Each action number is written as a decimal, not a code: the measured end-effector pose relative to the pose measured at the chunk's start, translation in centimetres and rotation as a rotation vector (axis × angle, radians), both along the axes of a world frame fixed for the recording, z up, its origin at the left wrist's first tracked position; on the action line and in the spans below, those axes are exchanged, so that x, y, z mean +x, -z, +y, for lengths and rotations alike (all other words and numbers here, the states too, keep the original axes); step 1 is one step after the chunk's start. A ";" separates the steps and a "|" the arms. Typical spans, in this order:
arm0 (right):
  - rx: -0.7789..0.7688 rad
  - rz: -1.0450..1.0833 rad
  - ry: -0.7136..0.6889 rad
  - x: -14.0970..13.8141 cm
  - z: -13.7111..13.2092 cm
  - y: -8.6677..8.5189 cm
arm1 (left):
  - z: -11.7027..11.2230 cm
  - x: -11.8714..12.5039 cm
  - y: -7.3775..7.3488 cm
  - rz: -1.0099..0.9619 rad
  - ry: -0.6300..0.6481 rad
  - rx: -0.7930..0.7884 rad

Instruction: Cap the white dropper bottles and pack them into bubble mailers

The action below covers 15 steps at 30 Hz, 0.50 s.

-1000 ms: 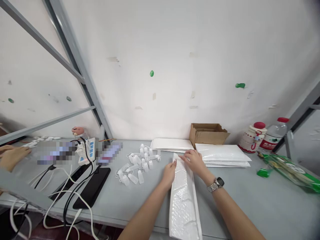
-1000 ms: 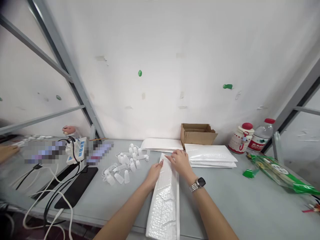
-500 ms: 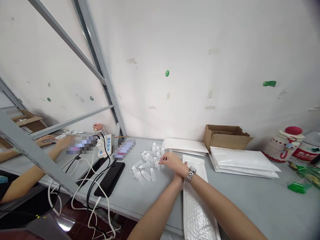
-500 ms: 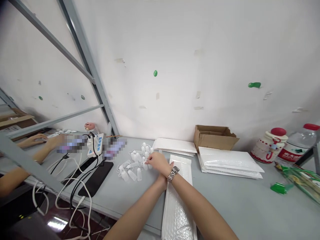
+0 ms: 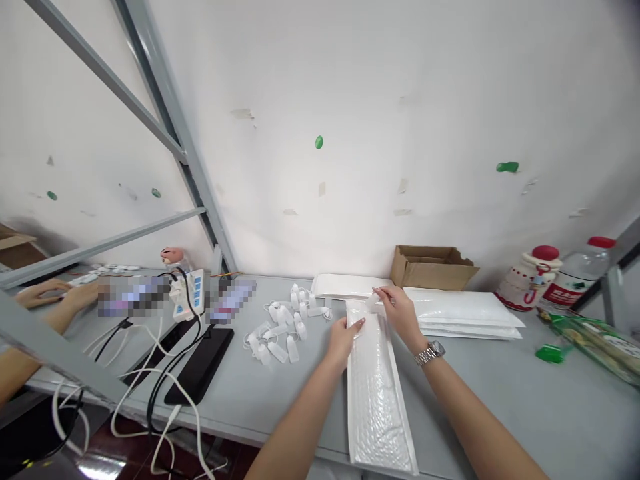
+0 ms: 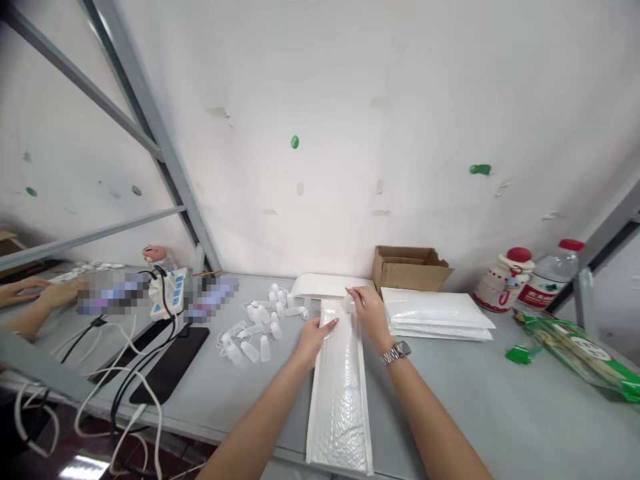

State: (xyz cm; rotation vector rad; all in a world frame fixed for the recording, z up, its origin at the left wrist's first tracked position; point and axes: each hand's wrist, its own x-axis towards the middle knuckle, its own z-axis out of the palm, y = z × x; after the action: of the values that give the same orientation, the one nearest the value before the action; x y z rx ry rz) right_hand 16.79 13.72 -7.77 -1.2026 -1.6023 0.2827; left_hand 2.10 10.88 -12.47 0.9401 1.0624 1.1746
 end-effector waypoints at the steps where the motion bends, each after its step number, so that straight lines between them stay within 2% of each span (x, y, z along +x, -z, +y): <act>1: -0.006 0.001 0.009 0.8 -0.1 0.4 | 0.0 0.1 -0.2 0.003 0.006 0.006; 5: -0.213 0.135 -0.041 2.4 -0.2 1.5 | 0.0 0.6 -0.5 0.029 0.024 0.025; 9: -0.405 0.274 -0.076 2.3 0.0 1.8 | -0.2 0.9 -0.6 0.033 0.024 0.025; 12: -0.448 0.204 -0.132 1.7 -0.1 2.2 | -0.3 0.9 -0.5 0.020 0.008 0.021; 15: -0.481 0.012 -0.220 1.1 -0.5 2.3 | -0.3 0.8 -0.1 0.022 -0.020 0.022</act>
State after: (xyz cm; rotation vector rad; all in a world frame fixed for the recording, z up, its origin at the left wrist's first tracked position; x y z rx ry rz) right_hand 17.84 13.24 -10.06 -1.3732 -1.7116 0.8526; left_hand 2.87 10.56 -12.34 0.9634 1.0803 1.1966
